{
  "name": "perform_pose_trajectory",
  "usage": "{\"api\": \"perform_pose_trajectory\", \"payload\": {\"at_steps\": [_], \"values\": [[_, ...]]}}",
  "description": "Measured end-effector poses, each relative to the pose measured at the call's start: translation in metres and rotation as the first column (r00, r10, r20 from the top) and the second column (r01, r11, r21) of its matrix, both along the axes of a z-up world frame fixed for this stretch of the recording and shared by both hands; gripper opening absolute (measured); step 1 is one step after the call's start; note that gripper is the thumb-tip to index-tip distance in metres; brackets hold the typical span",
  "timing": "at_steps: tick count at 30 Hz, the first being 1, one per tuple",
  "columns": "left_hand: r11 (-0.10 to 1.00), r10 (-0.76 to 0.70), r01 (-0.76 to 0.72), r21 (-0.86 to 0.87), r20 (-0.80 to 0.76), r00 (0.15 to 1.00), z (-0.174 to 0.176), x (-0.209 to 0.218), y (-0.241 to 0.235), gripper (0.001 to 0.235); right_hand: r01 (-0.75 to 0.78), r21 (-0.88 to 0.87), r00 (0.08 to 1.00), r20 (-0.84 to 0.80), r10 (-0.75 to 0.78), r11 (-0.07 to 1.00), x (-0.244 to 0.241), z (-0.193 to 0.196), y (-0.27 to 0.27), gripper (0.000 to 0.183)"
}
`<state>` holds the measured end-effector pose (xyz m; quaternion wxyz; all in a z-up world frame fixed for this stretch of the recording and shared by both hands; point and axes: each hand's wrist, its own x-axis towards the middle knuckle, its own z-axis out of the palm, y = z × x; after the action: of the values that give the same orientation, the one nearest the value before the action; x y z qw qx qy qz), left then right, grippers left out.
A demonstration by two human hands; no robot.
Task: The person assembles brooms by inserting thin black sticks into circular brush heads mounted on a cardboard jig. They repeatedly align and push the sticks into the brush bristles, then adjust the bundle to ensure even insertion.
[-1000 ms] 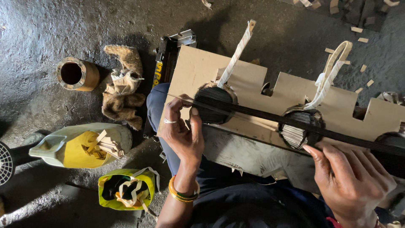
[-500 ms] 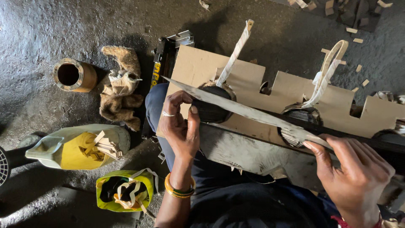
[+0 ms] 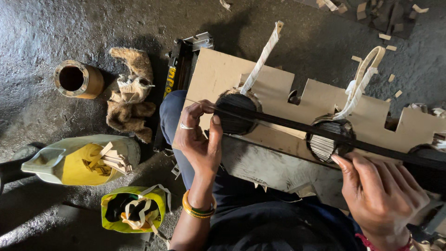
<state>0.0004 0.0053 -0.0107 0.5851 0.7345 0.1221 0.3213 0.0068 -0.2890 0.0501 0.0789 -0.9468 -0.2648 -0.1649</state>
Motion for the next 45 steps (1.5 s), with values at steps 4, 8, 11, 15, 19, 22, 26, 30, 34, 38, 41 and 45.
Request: {"api": "perform_pose_trajectory", "payload": {"at_steps": [4, 8, 11, 15, 19, 22, 26, 30, 34, 38, 41, 45], "values": [[0.998, 0.062, -0.063, -0.016, -0.052, 0.997, 0.000, -0.002, -0.002, 0.020, 0.003, -0.057, 1.000, -0.029, -0.004, 0.998, 0.000, 0.007, 0.001, 0.018], [0.995, 0.100, -0.100, -0.002, -0.028, 0.995, 0.007, -0.002, -0.009, 0.018, 0.005, -0.115, 0.998, -0.059, -0.012, 0.993, 0.005, 0.023, 0.005, 0.017], [0.868, 0.263, -0.270, 0.417, 0.075, 0.962, 0.021, -0.002, -0.007, 0.029, 0.000, -0.094, 1.000, 0.000, 0.000, 0.996, 0.015, 0.031, 0.012, 0.018], [0.650, 0.066, -0.226, 0.726, 0.242, 0.968, 0.043, 0.008, 0.013, 0.036, -0.034, 0.024, 0.999, -0.009, 0.035, 0.999, 0.021, 0.039, 0.014, 0.019], [0.588, -0.138, 0.043, 0.807, 0.047, 0.989, 0.051, 0.011, 0.034, 0.029, 0.001, 0.096, 1.000, 0.022, -0.003, 0.995, 0.015, 0.037, 0.009, 0.021], [0.677, -0.140, 0.101, 0.729, -0.007, 0.990, 0.050, 0.011, 0.033, 0.024, 0.065, 0.150, 0.997, 0.023, -0.070, 0.987, 0.012, 0.033, -0.001, 0.018], [0.713, -0.123, 0.101, 0.694, -0.018, 0.992, 0.042, 0.010, 0.022, 0.020, 0.091, 0.195, 0.992, 0.070, -0.107, 0.976, 0.008, 0.019, -0.011, 0.015], [0.723, -0.118, 0.124, 0.680, -0.055, 0.992, 0.038, 0.006, 0.015, 0.021, 0.124, 0.214, 0.987, 0.070, -0.142, 0.969, 0.004, 0.011, -0.018, 0.017], [0.746, -0.117, 0.133, 0.653, -0.068, 0.991, 0.035, 0.005, 0.012, 0.024, 0.130, 0.244, 0.984, 0.090, -0.156, 0.961, 0.005, 0.006, -0.020, 0.018], [0.749, -0.111, 0.130, 0.650, -0.071, 0.991, 0.032, 0.005, 0.012, 0.023, 0.125, 0.252, 0.984, 0.093, -0.152, 0.960, 0.005, 0.004, -0.023, 0.017], [0.756, -0.109, 0.129, 0.641, -0.071, 0.991, 0.032, 0.004, 0.012, 0.022, 0.144, 0.252, 0.984, 0.064, -0.165, 0.957, 0.005, 0.003, -0.025, 0.011], [0.755, -0.121, 0.136, 0.642, -0.069, 0.990, 0.032, 0.004, 0.013, 0.020, 0.149, 0.262, 0.984, 0.059, -0.170, 0.953, 0.004, 0.002, -0.027, 0.008]]}}
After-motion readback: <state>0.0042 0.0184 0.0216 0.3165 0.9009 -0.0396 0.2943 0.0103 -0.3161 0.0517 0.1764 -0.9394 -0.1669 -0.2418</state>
